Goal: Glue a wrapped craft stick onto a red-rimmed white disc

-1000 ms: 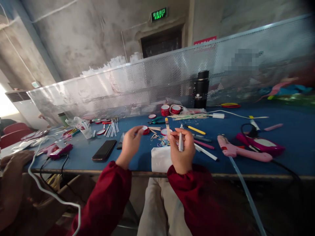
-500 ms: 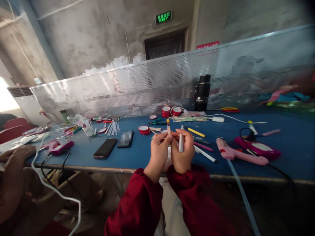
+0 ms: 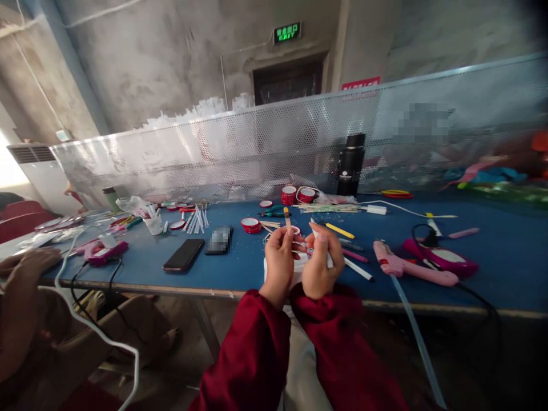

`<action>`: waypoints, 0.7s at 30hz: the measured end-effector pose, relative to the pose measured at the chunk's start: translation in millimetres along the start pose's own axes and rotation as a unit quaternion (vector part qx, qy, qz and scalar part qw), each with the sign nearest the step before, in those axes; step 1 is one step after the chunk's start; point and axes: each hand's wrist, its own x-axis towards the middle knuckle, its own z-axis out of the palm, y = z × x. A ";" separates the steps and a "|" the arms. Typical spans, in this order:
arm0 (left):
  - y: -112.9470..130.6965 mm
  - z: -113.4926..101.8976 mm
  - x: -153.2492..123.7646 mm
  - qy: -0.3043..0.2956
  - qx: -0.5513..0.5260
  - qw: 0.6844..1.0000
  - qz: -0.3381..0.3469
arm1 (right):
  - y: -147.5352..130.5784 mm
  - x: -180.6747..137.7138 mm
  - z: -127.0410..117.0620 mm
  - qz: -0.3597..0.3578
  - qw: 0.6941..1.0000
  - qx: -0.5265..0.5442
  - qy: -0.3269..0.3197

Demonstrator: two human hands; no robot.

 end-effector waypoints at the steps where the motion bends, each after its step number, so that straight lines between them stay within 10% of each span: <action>1: -0.7 -0.7 0.0 -0.008 -0.002 1.000 -0.012 | 0.6 -0.3 0.5 0.007 1.000 0.007 0.000; 21: -4.6 -4.2 -1.0 -0.013 0.026 0.999 0.020 | -3.8 10.6 16.0 0.082 0.995 0.058 -0.029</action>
